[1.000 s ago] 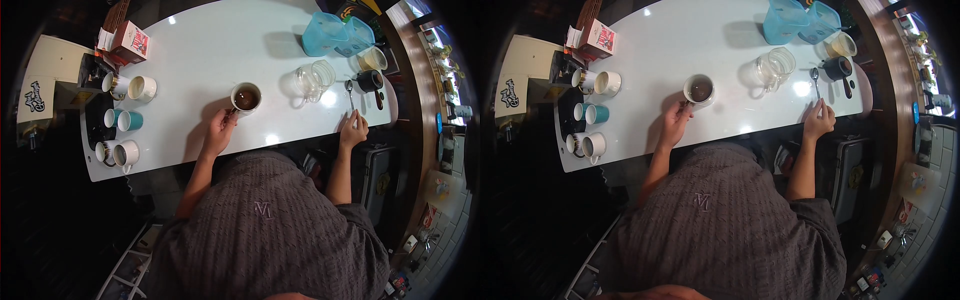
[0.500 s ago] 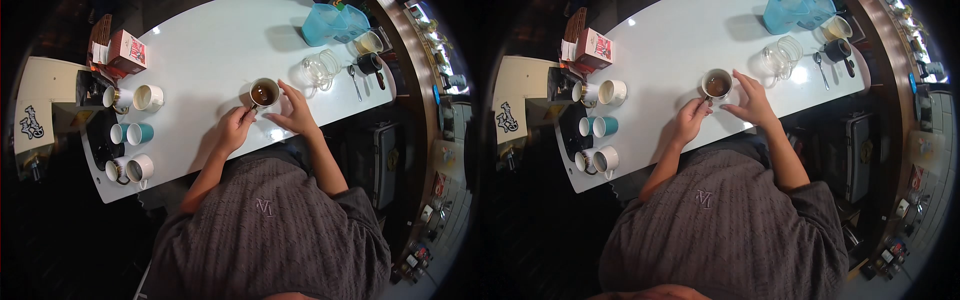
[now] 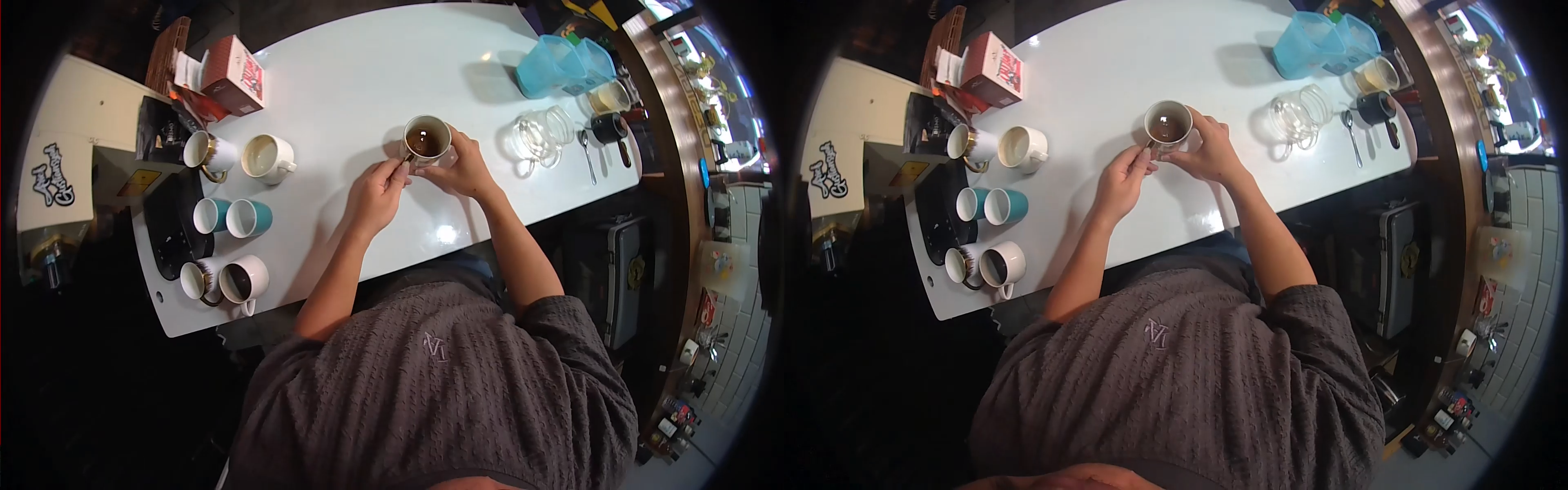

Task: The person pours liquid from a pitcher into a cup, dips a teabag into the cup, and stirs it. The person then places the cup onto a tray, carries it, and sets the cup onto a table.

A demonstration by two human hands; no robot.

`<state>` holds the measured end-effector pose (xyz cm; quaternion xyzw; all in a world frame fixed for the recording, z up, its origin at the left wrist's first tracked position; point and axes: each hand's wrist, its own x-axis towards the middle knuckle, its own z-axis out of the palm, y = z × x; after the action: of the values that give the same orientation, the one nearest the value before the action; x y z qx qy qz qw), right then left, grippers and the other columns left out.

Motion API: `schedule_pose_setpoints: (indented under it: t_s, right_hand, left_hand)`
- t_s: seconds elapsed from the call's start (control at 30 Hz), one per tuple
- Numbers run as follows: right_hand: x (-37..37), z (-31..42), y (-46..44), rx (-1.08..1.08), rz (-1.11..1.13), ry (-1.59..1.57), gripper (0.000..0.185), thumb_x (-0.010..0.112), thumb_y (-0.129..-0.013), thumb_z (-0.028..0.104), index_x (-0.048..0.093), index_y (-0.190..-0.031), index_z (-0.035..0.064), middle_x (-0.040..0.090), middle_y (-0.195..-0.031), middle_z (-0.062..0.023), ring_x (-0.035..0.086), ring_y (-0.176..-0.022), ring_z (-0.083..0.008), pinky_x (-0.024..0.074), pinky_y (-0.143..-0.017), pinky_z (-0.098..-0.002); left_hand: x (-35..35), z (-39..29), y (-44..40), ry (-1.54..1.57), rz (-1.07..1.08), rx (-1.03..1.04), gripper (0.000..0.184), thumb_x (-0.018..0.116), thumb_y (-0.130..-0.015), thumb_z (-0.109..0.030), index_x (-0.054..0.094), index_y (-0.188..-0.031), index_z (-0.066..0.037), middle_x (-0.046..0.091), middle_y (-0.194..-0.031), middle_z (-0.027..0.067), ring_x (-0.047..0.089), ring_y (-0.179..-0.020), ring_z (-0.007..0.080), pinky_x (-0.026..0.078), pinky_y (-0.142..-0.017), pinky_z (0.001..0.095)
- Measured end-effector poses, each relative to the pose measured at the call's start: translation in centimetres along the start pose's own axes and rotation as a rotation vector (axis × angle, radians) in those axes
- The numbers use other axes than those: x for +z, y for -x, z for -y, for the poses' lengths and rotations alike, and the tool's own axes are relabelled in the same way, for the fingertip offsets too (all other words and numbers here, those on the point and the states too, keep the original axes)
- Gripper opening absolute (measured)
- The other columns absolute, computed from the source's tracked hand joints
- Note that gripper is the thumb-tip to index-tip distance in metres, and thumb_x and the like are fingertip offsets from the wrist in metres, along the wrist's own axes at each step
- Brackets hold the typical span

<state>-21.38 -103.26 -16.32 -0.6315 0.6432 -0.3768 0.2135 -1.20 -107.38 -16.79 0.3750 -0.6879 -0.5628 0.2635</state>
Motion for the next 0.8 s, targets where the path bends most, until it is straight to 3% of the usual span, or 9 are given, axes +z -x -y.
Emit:
schedule_pose_setpoints:
  t_s: [0.2, 0.43, 0.63, 0.73, 0.8]
  right_hand:
    - [2.5, 1.5, -3.8, 0.001, -0.044, -0.040, 0.080, 0.085, -0.063, 0.030, 0.047, -0.133, 0.0143, 0.064, -0.116, -0.0034, 0.056, -0.109, -0.0267, 0.0322, -0.099, -0.0428]
    - [3.7, 1.7, -5.5, 0.056, -0.009, -0.056, 0.084, 0.085, -0.063, 0.032, 0.044, -0.136, 0.0154, 0.064, -0.116, -0.0031, 0.055, -0.110, -0.0263, 0.0301, -0.100, -0.0425]
    - [3.0, 2.5, -6.3, 0.107, 0.093, -0.065, 0.090, 0.085, -0.065, 0.031, 0.038, -0.140, 0.0162, 0.063, -0.115, -0.0058, 0.055, -0.111, -0.0269, 0.0426, -0.090, -0.0429]
    - [3.1, 2.5, -6.0, 0.080, 0.040, -0.104, 0.088, 0.085, -0.064, 0.025, 0.039, -0.137, 0.0092, 0.060, -0.116, -0.0135, 0.059, -0.097, -0.0261, 0.0489, -0.084, -0.0383]
    - [3.5, 1.5, -4.9, -0.009, -0.163, -0.012, 0.088, 0.083, -0.066, 0.023, 0.034, -0.137, 0.0045, 0.053, -0.116, -0.0166, 0.054, -0.089, -0.0256, 0.0481, -0.080, -0.0378]
  left_hand:
    - [-2.7, -0.3, -1.7, 0.065, -0.140, 0.051, 0.037, 0.045, -0.101, -0.029, 0.058, -0.113, 0.003, 0.066, -0.100, 0.0092, 0.064, -0.086, 0.0166, 0.051, -0.080, 0.0296]
    - [-3.4, 0.1, -1.5, 0.129, -0.224, 0.035, 0.045, 0.039, -0.102, -0.035, 0.050, -0.126, 0.002, 0.059, -0.116, 0.0150, 0.064, -0.095, 0.0210, 0.050, -0.086, 0.0326]
    - [-3.0, -0.7, 1.8, 0.118, -0.310, -0.020, 0.047, 0.037, -0.103, -0.036, 0.048, -0.128, 0.002, 0.059, -0.115, 0.0155, 0.063, -0.096, 0.0211, 0.050, -0.084, 0.0328]
    - [-2.1, 0.0, 4.1, 0.205, -0.383, -0.045, 0.043, 0.039, -0.102, -0.034, 0.052, -0.122, 0.001, 0.061, -0.106, 0.0127, 0.063, -0.091, 0.0188, 0.049, -0.081, 0.0301]
    - [-1.0, 0.4, 6.1, 0.264, -0.465, -0.028, 0.040, 0.041, -0.102, -0.033, 0.055, -0.118, 0.001, 0.063, -0.100, 0.0102, 0.063, -0.087, 0.0169, 0.048, -0.078, 0.0280]
